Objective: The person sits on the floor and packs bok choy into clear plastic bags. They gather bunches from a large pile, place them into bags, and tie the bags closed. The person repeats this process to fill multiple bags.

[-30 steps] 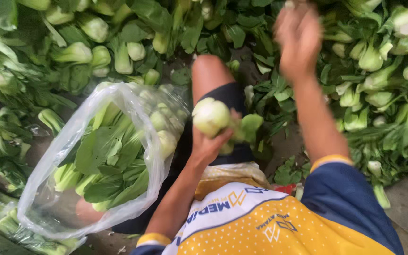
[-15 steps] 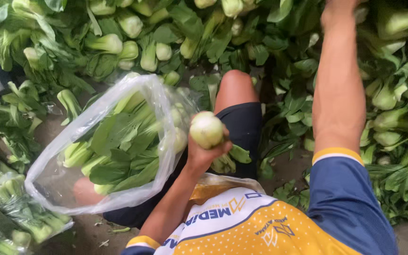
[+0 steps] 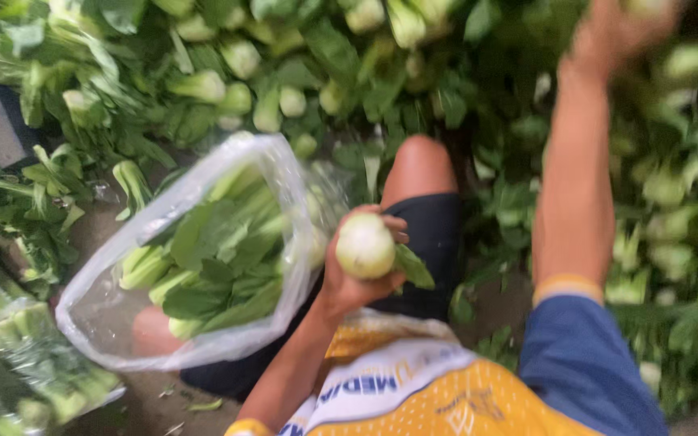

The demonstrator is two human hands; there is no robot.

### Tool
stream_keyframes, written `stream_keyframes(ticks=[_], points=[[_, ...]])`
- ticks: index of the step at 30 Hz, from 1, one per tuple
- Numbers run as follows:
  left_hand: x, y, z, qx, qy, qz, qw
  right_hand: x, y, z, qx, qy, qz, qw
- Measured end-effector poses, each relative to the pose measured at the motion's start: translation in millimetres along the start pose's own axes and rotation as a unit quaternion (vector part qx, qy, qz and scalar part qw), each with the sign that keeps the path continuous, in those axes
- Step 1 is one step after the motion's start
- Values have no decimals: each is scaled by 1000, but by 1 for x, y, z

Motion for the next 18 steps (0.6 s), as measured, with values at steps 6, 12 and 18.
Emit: stream_keyframes(ticks=[6, 12, 18], points=[[-31, 5, 30, -146, 153, 36, 977, 54, -115, -137, -294, -249, -203, 900], [-44, 4, -5, 29, 129, 37, 991, 149, -104, -239, -425, -175, -411, 787], [13, -38, -22, -46, 109, 102, 988, 138, 7, -224, -519, -342, -423, 659]])
Point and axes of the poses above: each hand's wrist, its own x-axis away from the middle knuckle, its own y-axis out of the palm, z = x × y, the point moved 6 cm from there along -x, towards the middle knuckle, and after that the axes turned 12 degrees about -y, right-handed, at the moved point
